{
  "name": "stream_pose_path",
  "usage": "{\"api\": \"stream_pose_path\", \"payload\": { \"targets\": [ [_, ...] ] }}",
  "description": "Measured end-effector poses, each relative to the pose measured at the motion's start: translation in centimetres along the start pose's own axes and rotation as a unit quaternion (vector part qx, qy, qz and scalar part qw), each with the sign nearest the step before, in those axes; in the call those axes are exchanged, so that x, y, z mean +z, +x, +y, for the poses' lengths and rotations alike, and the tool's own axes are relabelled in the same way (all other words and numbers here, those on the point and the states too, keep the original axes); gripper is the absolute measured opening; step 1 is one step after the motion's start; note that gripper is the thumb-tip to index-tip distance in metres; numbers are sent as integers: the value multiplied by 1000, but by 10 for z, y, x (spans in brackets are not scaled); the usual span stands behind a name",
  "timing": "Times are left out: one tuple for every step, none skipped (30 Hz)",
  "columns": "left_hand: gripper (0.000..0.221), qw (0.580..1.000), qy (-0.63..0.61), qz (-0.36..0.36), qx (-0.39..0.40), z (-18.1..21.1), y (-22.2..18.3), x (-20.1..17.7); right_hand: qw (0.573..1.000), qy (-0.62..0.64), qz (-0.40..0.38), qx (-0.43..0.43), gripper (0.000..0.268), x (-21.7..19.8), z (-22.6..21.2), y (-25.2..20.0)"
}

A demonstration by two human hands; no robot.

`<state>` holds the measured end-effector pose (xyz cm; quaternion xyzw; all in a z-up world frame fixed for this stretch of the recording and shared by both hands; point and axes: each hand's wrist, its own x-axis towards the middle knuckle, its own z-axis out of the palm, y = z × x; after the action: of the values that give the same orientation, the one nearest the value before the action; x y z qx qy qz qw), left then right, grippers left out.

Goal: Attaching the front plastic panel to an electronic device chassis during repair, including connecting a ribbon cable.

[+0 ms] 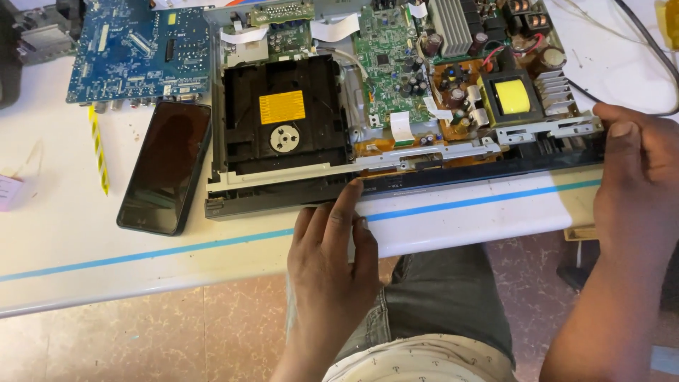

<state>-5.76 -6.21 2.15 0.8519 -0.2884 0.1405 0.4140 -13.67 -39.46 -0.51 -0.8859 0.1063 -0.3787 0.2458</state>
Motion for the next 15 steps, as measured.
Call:
{"api": "stream_pose_path", "payload": {
  "targets": [
    [43, 1000, -1, 1, 2, 0, 1, -1, 1000, 2, -3, 1, 31, 0, 2, 0],
    [41, 1000, -2, 1, 5, 0, 1, -1, 1000, 4, -7, 2, 32, 0, 4, -1],
    [41, 1000, -2, 2, 4, 0, 1, -2, 1000, 4, -7, 2, 32, 1, 7, -1],
    [40, 1000, -5, 1, 5, -1, 1, -2, 1000, -3, -7, 0, 34, 2, 11, -2],
    [39, 1000, -8, 0, 6, -1, 2, -3, 1000, -11, -6, -3, 35, 2, 14, -2],
    [39, 1000, -7, 1, 6, -2, 2, -3, 1000, -10, -6, -3, 35, 3, 14, -2],
    [40, 1000, -7, 5, 12, -2, 2, -2, 1000, 0, -6, 4, 34, 3, 15, -2],
    [40, 1000, -7, 9, 17, -3, 2, -2, 1000, 10, -6, 11, 34, 3, 15, -3],
    [40, 1000, -8, 9, 17, -3, 2, -2, 1000, 10, -6, 11, 34, 2, 15, -3],
    [38, 1000, -11, 15, 14, -3, 2, -1, 1000, -3, -10, 1, 35, 1, 15, -2],
    [36, 1000, -14, 22, 11, -4, 2, -1, 1000, -16, -14, -10, 37, 1, 15, -2],
    [36, 1000, -14, 22, 11, -5, 1, 0, 1000, -16, -14, -10, 37, 1, 15, -3],
    [36, 999, -14, 30, 6, -6, 1, 1, 1000, -2, -9, -6, 36, 2, 16, -3],
    [35, 999, -13, 38, 1, -7, 1, 2, 1000, 12, -4, -2, 34, 3, 17, -3],
    [35, 999, -13, 39, 1, -7, 1, 2, 1000, 12, -4, -3, 34, 3, 17, -3]
  ]
}}
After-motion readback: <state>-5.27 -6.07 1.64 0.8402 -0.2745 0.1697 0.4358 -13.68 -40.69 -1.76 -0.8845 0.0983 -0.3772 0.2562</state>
